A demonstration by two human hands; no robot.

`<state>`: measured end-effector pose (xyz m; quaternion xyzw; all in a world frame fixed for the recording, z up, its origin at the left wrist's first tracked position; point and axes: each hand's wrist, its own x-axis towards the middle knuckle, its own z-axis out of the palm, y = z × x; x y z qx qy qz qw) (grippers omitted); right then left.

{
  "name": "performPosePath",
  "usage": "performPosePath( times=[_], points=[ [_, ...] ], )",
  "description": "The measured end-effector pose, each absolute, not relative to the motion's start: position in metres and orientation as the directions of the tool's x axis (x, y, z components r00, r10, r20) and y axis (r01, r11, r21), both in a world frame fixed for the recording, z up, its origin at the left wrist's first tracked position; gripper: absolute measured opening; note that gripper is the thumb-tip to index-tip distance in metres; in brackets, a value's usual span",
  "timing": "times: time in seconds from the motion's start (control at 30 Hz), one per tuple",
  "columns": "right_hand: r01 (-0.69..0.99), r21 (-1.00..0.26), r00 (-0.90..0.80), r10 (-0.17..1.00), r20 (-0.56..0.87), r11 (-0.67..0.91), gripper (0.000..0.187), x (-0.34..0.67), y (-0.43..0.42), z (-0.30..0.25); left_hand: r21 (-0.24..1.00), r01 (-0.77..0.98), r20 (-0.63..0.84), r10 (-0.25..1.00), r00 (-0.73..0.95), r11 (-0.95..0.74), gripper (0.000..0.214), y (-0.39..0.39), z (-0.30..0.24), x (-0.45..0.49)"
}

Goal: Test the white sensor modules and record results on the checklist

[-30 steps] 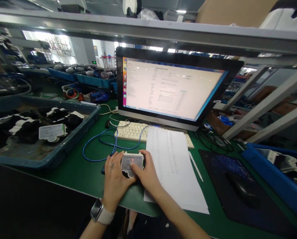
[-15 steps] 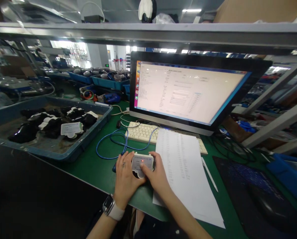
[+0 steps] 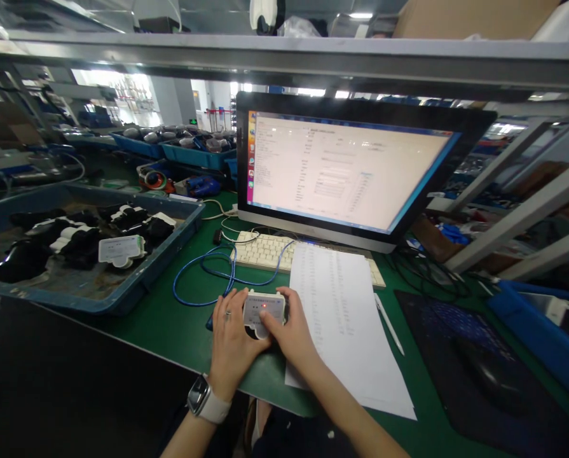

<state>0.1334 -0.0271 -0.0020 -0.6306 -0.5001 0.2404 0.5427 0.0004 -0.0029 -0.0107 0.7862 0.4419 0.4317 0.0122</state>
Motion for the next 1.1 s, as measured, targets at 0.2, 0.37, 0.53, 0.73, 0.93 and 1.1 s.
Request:
performPosePath(
  times=[0.2, 0.37, 0.53, 0.73, 0.93, 1.1],
  points=[
    [0.371, -0.924, 0.379, 0.893, 0.244, 0.095, 0.043, 0.1325, -0.0277, -0.0002, 0.371, 0.693, 0.693, 0.681, 0.237, -0.618, 0.07, -0.0012, -0.0119, -0.0003],
    [0.376, -0.923, 0.393, 0.887, 0.242, 0.085, 0.043, 0.1319, -0.0274, 0.0005, 0.357, 0.692, 0.697, 0.672, 0.249, -0.627, 0.066, -0.0008, -0.0116, -0.0006],
    [0.381, -0.919, 0.404, 0.877, 0.262, 0.099, 0.043, 0.1314, -0.0271, 0.0009, 0.348, 0.693, 0.703, 0.665, 0.253, -0.631, 0.066, 0.0002, -0.0122, -0.0008],
    [0.38, -0.92, 0.403, 0.878, 0.259, 0.097, 0.043, 0.1316, -0.0277, 0.0003, 0.353, 0.694, 0.697, 0.671, 0.252, -0.628, 0.067, 0.0002, -0.0112, -0.001],
    [0.381, -0.918, 0.388, 0.884, 0.262, 0.105, 0.043, 0.1322, -0.0278, -0.001, 0.361, 0.696, 0.695, 0.676, 0.244, -0.621, 0.068, -0.0015, -0.0109, 0.0002],
    [0.385, -0.918, 0.393, 0.882, 0.26, 0.099, 0.042, 0.132, -0.0282, 0.0005, 0.383, 0.696, 0.677, 0.698, 0.235, -0.607, 0.07, -0.0037, -0.0089, 0.001]
  ],
)
